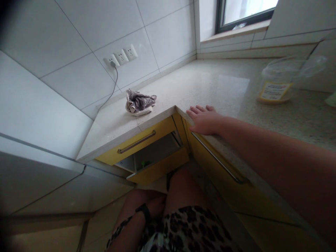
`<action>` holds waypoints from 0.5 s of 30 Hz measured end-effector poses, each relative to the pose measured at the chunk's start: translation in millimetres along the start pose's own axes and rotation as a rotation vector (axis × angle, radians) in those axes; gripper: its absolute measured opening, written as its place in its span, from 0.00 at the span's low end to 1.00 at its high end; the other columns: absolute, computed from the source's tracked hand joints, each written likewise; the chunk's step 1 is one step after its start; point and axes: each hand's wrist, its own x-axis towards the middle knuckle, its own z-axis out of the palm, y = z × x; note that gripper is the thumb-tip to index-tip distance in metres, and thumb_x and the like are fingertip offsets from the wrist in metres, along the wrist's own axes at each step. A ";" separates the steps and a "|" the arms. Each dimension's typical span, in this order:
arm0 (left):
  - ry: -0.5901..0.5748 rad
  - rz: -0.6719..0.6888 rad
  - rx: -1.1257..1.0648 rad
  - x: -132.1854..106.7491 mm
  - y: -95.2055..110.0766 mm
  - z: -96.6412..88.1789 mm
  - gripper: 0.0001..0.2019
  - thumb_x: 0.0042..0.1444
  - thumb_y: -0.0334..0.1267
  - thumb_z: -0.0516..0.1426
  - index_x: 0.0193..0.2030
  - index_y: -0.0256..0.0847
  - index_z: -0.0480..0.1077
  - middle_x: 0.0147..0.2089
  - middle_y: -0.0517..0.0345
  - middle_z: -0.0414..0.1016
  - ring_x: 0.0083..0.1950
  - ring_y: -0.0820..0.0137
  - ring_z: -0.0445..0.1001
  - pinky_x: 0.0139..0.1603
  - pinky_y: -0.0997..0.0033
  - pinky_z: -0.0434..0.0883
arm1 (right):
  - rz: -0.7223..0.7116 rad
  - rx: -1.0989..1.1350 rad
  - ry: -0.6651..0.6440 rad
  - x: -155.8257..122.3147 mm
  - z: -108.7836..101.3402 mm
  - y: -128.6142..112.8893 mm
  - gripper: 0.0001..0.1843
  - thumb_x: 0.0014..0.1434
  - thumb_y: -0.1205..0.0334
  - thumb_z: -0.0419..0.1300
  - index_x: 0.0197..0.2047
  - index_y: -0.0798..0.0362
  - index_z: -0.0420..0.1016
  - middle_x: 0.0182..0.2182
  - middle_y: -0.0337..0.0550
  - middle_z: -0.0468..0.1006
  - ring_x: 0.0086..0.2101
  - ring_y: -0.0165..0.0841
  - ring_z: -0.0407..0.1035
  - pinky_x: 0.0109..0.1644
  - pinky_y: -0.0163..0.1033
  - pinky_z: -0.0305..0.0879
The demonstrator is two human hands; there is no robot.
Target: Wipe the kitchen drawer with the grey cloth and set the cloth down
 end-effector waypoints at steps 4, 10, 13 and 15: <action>0.009 -0.008 -0.044 1.2 -1.3 0.2 0.25 0.63 0.56 0.57 0.61 0.42 0.71 0.66 0.51 0.69 0.69 0.65 0.68 0.77 0.55 0.70 | 0.014 -0.005 -0.019 -1.1 -2.7 -1.5 0.52 0.59 0.37 0.48 0.81 0.46 0.41 0.76 0.39 0.34 0.77 0.44 0.38 0.81 0.63 0.39; -0.006 0.031 -0.083 3.9 -3.7 1.6 0.25 0.64 0.56 0.56 0.59 0.41 0.72 0.65 0.52 0.71 0.68 0.64 0.69 0.76 0.55 0.71 | 0.011 -0.001 -0.016 -2.4 -5.1 -3.6 0.51 0.59 0.37 0.49 0.81 0.47 0.42 0.76 0.40 0.36 0.77 0.46 0.39 0.81 0.65 0.40; -0.023 0.043 -0.089 5.3 -6.2 2.8 0.25 0.64 0.55 0.56 0.60 0.41 0.71 0.65 0.50 0.70 0.68 0.66 0.69 0.77 0.54 0.70 | 0.009 -0.022 -0.018 -2.7 -5.3 -3.7 0.52 0.60 0.36 0.48 0.81 0.46 0.41 0.76 0.39 0.35 0.77 0.45 0.38 0.81 0.65 0.40; -0.031 0.052 -0.089 5.9 -8.8 3.3 0.26 0.64 0.55 0.57 0.61 0.41 0.70 0.66 0.50 0.70 0.68 0.66 0.69 0.77 0.54 0.70 | 0.007 -0.023 -0.024 -2.8 -5.4 -3.6 0.52 0.59 0.36 0.48 0.81 0.47 0.41 0.76 0.40 0.35 0.77 0.46 0.38 0.81 0.65 0.41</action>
